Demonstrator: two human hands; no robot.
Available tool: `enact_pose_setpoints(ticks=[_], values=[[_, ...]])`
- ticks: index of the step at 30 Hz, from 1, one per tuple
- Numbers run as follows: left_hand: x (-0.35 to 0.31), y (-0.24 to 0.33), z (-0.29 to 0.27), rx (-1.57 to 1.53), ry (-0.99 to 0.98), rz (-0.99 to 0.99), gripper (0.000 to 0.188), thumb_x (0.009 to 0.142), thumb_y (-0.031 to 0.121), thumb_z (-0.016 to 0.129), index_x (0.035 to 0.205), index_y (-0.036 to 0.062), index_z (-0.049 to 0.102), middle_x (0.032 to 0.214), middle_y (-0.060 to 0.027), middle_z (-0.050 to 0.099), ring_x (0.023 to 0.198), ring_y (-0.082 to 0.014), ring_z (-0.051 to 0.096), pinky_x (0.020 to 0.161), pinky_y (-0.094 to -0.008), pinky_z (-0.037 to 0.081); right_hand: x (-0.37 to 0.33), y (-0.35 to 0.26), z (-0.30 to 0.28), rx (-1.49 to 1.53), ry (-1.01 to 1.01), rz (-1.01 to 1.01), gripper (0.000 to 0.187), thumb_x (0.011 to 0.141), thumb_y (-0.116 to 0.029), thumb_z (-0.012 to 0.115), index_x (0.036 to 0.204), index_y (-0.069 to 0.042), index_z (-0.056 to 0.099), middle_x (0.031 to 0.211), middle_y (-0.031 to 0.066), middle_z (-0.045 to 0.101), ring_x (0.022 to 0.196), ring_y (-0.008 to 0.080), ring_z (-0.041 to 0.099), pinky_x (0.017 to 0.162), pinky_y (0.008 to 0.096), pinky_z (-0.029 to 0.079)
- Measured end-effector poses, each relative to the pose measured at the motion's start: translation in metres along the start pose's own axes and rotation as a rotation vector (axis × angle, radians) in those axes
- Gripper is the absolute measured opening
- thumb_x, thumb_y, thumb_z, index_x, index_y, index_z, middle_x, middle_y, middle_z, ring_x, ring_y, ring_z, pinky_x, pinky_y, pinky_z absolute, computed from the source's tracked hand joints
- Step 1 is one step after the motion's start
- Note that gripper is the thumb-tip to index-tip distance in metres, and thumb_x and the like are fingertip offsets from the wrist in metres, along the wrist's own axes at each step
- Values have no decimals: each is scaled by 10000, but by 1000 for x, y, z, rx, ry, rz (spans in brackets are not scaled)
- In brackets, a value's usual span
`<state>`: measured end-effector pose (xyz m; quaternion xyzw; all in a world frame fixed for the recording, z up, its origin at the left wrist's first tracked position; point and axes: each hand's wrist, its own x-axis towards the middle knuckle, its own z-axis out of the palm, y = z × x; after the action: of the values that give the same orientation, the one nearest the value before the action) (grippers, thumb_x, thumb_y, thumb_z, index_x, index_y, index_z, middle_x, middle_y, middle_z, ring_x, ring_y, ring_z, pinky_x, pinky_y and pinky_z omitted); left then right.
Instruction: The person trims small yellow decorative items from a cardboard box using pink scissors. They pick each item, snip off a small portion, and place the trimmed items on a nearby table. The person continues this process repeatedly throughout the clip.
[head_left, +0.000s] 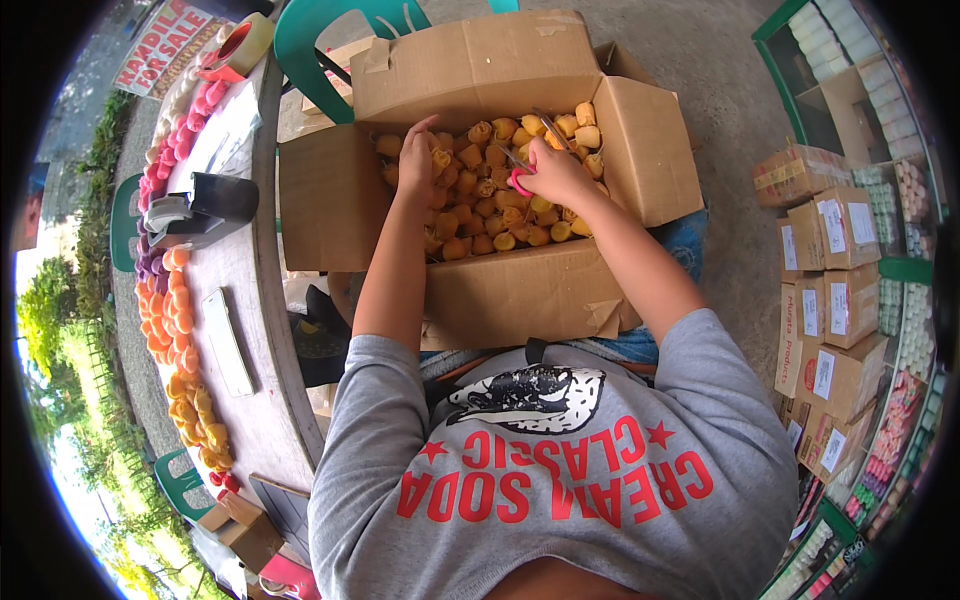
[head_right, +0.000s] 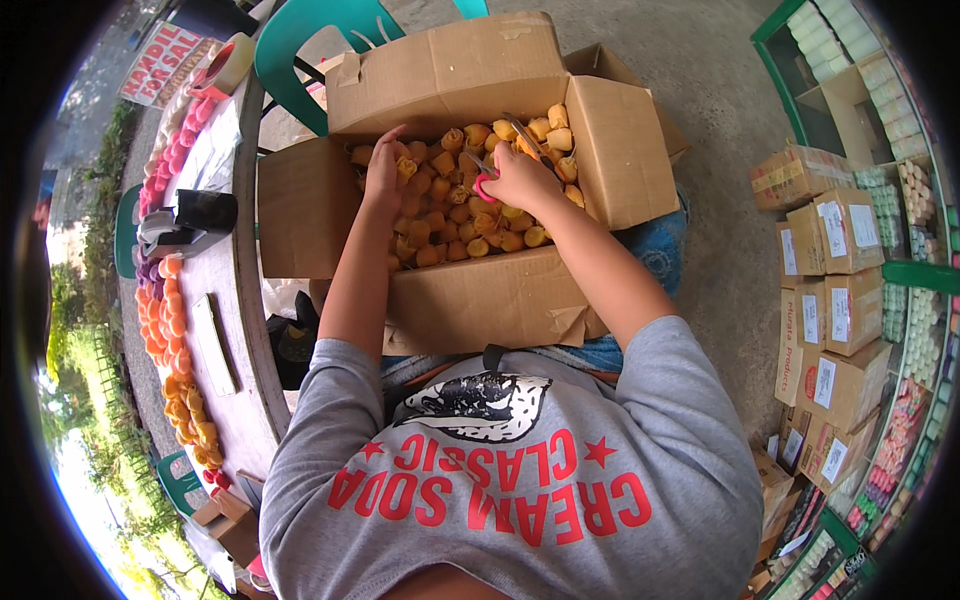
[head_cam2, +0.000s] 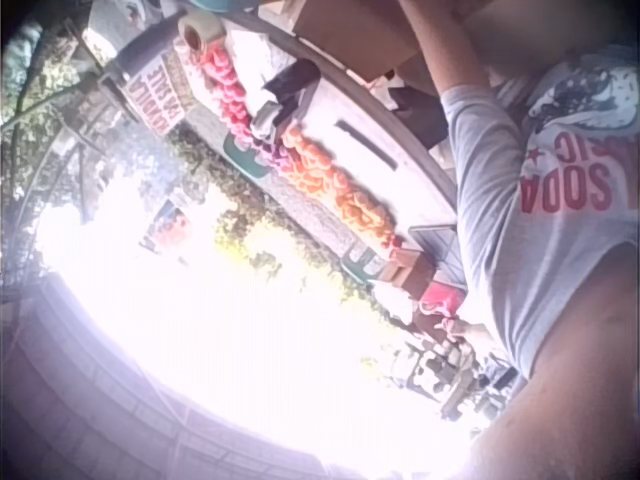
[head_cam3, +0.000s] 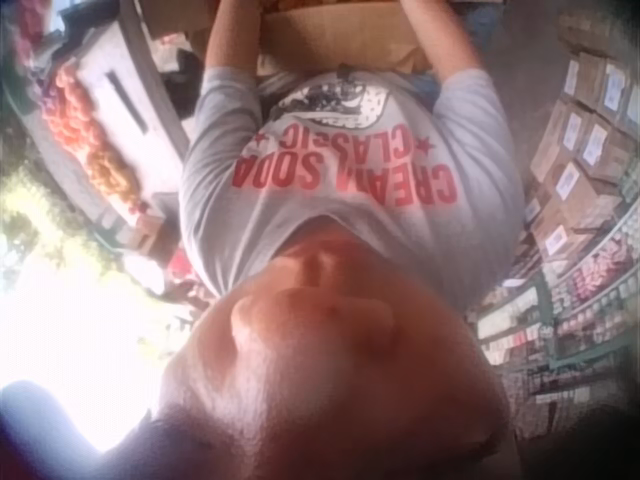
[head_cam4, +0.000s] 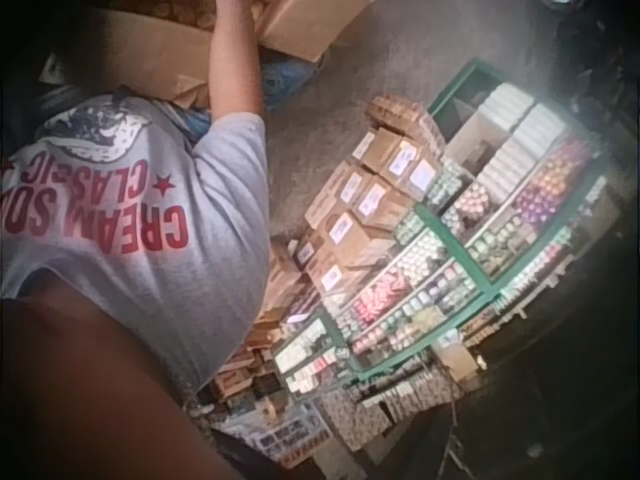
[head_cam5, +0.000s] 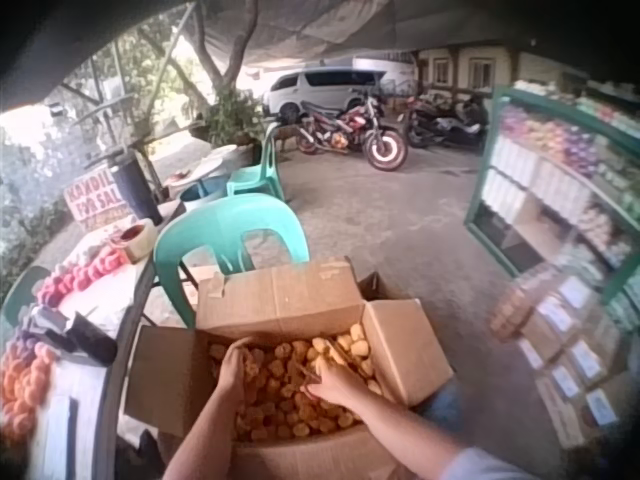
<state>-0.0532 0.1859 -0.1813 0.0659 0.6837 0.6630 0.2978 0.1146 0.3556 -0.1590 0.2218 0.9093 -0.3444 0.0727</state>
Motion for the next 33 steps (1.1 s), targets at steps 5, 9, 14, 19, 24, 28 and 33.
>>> enact_pose_setpoints(ticks=[5, 9, 14, 19, 24, 28, 33], values=[[-17, -6, 9, 1152, 107, 341, 334, 808, 305, 621, 1133, 226, 625, 1150, -147, 453, 840, -247, 628, 748, -350, 539, -2, 2, 0, -55, -110, 9, 357, 768, -338, 657, 933, -68, 492, 839, 114, 630, 839, 282, 626, 688, 396, 470], [-30, 8, 37, 1501, 53, 246, 386, 757, 377, 696, 1114, 245, 629, 1186, -137, 420, 939, -277, 614, 760, -373, 546, -2, 8, 5, -41, -78, -67, 365, 759, -333, 695, 892, -68, 482, 735, 112, 601, 697, 270, 594, 618, 370, 442], [-14, -17, 41, 1693, 121, 288, 424, 741, 405, 699, 1137, 280, 611, 1218, -130, 426, 945, -277, 622, 717, -400, 547, -5, 3, 1, -70, -175, -80, 352, 758, -342, 670, 905, -72, 499, 798, 110, 624, 768, 273, 612, 658, 378, 458], [-20, -9, 37, 1458, 180, 273, 365, 763, 434, 662, 1061, 225, 650, 1206, -131, 464, 945, -290, 616, 722, -405, 536, -3, 9, 1, -86, -152, -59, 372, 756, -378, 664, 917, -79, 514, 819, 108, 637, 788, 276, 623, 666, 386, 467], [-9, -21, 12, 1191, 150, 220, 359, 784, 428, 632, 1070, 212, 649, 1232, -136, 475, 956, -304, 611, 759, -424, 522, -5, -1, -2, -24, -159, 27, 412, 747, -431, 673, 902, -79, 526, 823, 121, 642, 791, 283, 631, 668, 394, 474], [-23, -6, 33, 1343, 199, 276, 301, 792, 322, 634, 1074, 217, 645, 1229, -120, 446, 936, -287, 617, 727, -409, 540, -3, 2, -1, -14, -94, 22, 407, 747, -432, 687, 860, -78, 523, 768, 114, 624, 735, 265, 612, 640, 376, 461], [-15, 0, 44, 1608, 107, 314, 458, 775, 303, 664, 1221, 306, 557, 1198, -114, 446, 955, -296, 619, 727, -398, 543, -4, 2, -4, -65, -121, -16, 422, 751, -461, 667, 873, -77, 539, 829, 109, 647, 798, 275, 631, 669, 383, 473]])
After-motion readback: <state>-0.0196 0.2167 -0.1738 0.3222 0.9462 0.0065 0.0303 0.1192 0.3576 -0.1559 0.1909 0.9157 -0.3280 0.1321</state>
